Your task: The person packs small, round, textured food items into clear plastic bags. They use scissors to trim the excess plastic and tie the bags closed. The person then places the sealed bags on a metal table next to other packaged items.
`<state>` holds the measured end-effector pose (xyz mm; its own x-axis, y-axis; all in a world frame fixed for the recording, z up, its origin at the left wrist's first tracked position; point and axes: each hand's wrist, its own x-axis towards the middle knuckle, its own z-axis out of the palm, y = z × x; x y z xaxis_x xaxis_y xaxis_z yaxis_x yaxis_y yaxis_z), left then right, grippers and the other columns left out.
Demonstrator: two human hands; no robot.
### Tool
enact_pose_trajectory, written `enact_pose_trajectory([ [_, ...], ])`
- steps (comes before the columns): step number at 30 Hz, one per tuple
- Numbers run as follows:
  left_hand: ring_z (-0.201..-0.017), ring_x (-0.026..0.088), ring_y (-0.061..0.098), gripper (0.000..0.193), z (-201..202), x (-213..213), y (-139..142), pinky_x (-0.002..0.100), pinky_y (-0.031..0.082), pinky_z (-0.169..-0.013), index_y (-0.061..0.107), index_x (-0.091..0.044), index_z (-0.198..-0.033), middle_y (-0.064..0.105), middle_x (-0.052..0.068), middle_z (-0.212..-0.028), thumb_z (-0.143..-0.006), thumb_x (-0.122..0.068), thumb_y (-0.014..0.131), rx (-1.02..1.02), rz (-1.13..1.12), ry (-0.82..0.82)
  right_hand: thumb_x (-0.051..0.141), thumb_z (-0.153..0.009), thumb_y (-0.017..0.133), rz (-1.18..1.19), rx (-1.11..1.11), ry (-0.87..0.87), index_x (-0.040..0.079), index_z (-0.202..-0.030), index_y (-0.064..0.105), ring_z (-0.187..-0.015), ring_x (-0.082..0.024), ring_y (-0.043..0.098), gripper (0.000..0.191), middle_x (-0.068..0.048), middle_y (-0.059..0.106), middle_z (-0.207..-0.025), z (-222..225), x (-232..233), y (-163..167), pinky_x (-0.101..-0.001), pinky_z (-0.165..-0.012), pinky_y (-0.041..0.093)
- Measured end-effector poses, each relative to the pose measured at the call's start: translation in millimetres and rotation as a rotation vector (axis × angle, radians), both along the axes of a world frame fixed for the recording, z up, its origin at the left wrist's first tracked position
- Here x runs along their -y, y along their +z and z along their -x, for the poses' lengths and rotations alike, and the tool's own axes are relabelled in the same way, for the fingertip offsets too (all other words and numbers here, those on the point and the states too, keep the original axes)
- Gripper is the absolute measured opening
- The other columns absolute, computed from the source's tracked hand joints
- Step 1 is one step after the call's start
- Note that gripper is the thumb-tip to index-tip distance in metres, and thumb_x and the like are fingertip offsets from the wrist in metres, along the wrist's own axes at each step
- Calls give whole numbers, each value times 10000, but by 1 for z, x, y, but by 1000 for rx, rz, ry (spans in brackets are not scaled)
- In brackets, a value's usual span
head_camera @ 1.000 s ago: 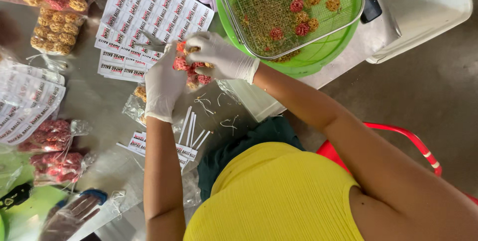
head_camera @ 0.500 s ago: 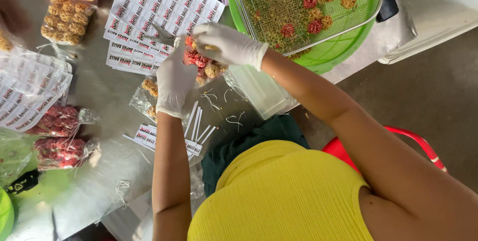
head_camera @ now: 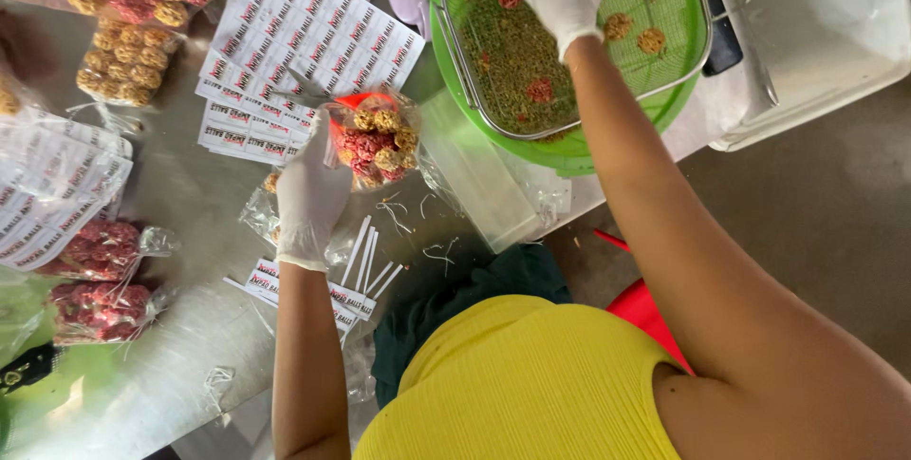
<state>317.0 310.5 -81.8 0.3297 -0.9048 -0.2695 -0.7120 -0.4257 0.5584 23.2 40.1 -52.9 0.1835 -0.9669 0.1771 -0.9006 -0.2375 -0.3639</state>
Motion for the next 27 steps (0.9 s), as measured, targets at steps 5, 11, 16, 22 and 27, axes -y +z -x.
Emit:
enact_pose_trajectory([
  [5,-839,385,701,818,-1,6,-15,493,538,-744,422,-241,-1582,725,204,-963,-803,-123,640,-2,95,-33,595,-830,830,-135,-250,79,87,-1448,480,-1129,-386,556,873,-219,409,-1483,-43,-20,-8,-461,-859,549],
  [11,-875,366,710,773,8,8,-20,473,543,-768,452,-199,-1559,731,184,-1017,-812,-115,630,-27,195,-80,261,-784,938,-71,37,270,64,-1331,555,-1179,-292,608,697,-175,540,-1358,-53,-30,-23,-368,-1076,502],
  [16,-879,348,711,796,13,7,-2,462,543,-793,420,-198,-1573,735,173,-957,-804,-112,609,-84,139,-20,162,-824,907,-67,497,343,60,-1356,513,-1254,-246,618,669,-152,565,-1373,-46,-59,-14,-360,-1103,500],
  [22,-907,368,716,889,21,2,-5,463,545,-811,360,-202,-1598,723,204,-1014,-755,-109,627,-100,72,-34,187,-845,888,-169,479,798,80,-1381,511,-1170,-205,641,664,-88,613,-1249,-67,-153,10,-356,-1065,548],
  [27,-962,385,728,560,27,-2,-20,485,555,-842,512,-161,-1349,755,195,-1012,-831,-209,719,-11,142,-104,356,-900,860,-482,392,727,51,-1309,601,-1115,-271,696,572,-146,679,-1202,-98,-170,-4,-377,-1002,541],
])
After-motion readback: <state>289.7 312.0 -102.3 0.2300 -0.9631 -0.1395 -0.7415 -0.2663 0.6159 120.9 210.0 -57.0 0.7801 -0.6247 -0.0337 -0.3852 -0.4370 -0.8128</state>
